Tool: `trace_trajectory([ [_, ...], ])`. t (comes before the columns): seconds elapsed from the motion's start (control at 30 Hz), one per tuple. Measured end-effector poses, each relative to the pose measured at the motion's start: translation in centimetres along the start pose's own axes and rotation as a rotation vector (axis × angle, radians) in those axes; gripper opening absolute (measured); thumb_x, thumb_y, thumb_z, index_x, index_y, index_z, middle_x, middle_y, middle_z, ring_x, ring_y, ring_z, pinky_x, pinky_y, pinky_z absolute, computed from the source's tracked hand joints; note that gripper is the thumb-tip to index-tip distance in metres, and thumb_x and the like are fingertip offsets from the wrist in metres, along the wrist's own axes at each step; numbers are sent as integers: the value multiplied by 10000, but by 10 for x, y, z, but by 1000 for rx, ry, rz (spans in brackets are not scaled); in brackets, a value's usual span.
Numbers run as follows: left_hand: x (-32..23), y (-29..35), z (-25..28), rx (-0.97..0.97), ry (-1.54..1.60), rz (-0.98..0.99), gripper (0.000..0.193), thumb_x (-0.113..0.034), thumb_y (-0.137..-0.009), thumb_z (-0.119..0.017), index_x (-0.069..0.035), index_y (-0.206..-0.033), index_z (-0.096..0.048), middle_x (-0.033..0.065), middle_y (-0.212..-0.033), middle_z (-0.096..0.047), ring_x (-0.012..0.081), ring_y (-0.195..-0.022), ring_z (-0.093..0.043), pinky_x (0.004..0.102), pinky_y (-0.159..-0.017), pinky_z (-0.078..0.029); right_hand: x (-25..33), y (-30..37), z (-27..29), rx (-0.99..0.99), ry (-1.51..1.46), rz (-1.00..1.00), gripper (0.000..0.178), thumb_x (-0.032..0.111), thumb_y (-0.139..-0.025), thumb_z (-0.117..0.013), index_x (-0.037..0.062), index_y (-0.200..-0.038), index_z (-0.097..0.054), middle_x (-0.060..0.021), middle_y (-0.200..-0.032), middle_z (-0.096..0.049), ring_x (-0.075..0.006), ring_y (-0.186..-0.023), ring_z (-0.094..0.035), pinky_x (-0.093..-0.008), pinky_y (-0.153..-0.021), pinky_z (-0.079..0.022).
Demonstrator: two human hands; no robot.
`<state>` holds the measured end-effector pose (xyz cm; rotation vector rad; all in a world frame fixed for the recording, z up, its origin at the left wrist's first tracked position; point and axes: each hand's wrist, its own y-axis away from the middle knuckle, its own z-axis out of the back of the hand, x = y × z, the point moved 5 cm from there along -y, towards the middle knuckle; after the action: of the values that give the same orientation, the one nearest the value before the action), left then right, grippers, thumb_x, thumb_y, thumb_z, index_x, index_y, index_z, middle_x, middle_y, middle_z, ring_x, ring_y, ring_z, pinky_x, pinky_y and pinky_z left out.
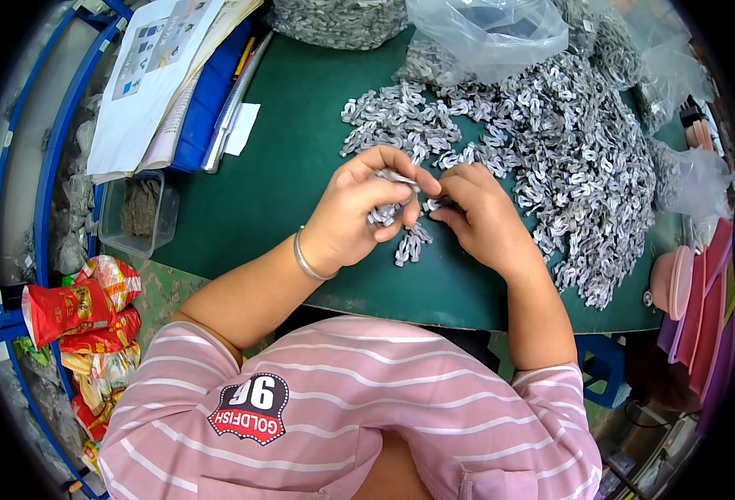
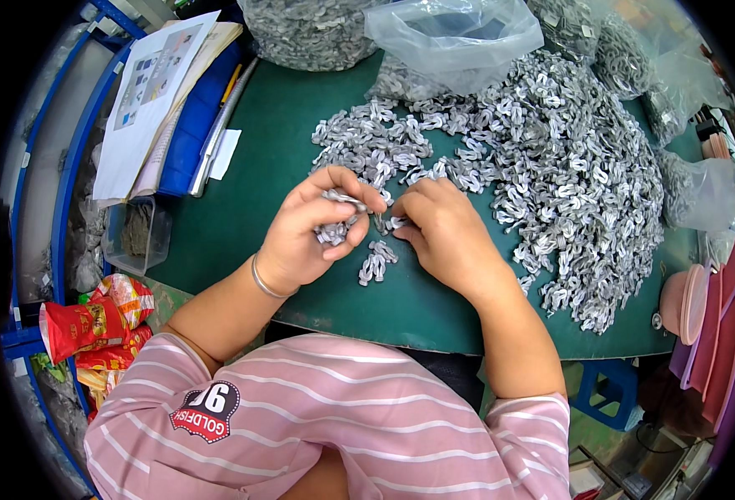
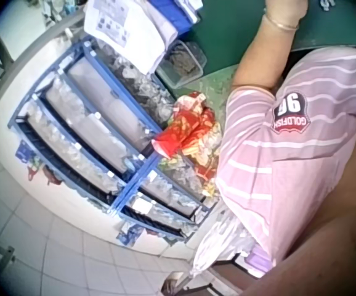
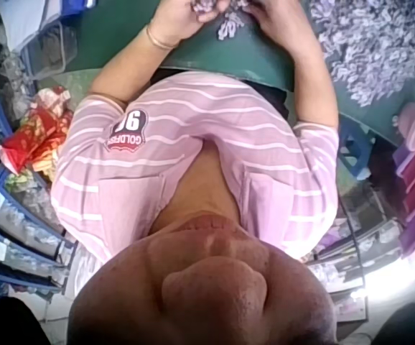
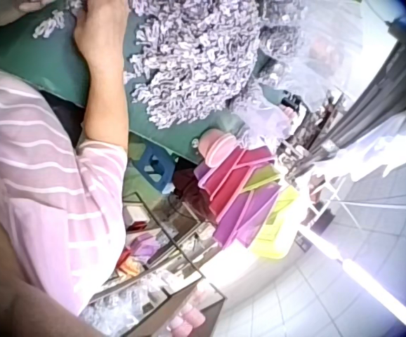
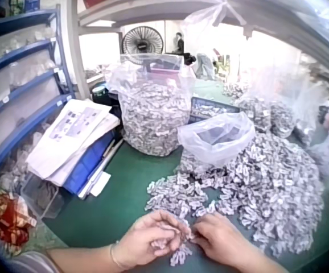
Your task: The person sorts small metal components from a large pile on a table, picking them up and placing them into different bags and containers.
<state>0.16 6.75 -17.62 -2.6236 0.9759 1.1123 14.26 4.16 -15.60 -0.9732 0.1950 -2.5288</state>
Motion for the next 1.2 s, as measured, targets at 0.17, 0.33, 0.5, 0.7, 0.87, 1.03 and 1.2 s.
trace_trajectory([
  [0.17, -2, 0, 2, -57, 186, 17, 64, -46, -832, -492, -46, -890, -517, 104, -777, -549, 142, -574, -509, 180, -385, -338, -7, -1, 1, 8, -332, -232, 174, -8, -658, -709, 23, -753, -567, -60, -764, -554, -172, -651, -534, -272, -587, -437],
  [0.33, 7, 1, 9, -180, -248, 131, 165, -183, -841, -634, -58, -831, -526, 27, -714, -535, 72, -559, -492, 158, -358, -286, -5, -1, 7, -125, -496, -93, 193, -16, -651, -726, 26, -750, -566, -51, -781, -586, -134, -640, -541, -228, -555, -431],
  [0.5, 13, 2, 6, -137, -492, 243, 167, -161, -811, -670, -38, -864, -570, 23, -661, -549, 53, -529, -483, 160, -372, -277, 9, -2, 14, -210, -296, 116, 207, -60, -635, -696, 33, -766, -567, -74, -817, -583, -183, -679, -569, -255, -584, -457],
  [0.7, 4, 2, 3, -210, -525, -25, 124, -69, -775, -684, -11, -866, -625, 37, -682, -587, 47, -545, -497, 160, -400, -310, 20, -1, 19, -298, -234, 229, 229, -116, -651, -600, 29, -823, -556, -107, -878, -570, -222, -736, -575, -285, -599, -475],
  [0.87, -3, -3, 12, -235, -773, -282, 73, -33, -756, -690, 5, -797, -642, 39, -751, -610, 66, -592, -530, 174, -478, -388, -8, 5, 16, -111, 4, -207, 155, -18, -695, -642, 7, -832, -574, -125, -846, -553, -280, -775, -584, -337, -647, -472],
  [1.03, -11, -1, 4, -200, -1023, -464, 58, -21, -747, -690, 10, -767, -645, 44, -803, -622, 81, -637, -553, 183, -534, -431, -8, 4, 7, 20, 37, -250, 211, 48, -682, -693, 10, -867, -599, -127, -834, -556, -313, -770, -588, -372, -679, -477],
  [1.2, -5, 0, 5, -260, -617, -108, 83, -3, -757, -648, -1, -837, -623, 107, -809, -626, 94, -585, -559, 170, -412, -375, -16, 4, 3, -62, -281, -306, 257, 9, -662, -694, 11, -903, -606, -136, -832, -587, -294, -722, -596, -347, -650, -482],
])
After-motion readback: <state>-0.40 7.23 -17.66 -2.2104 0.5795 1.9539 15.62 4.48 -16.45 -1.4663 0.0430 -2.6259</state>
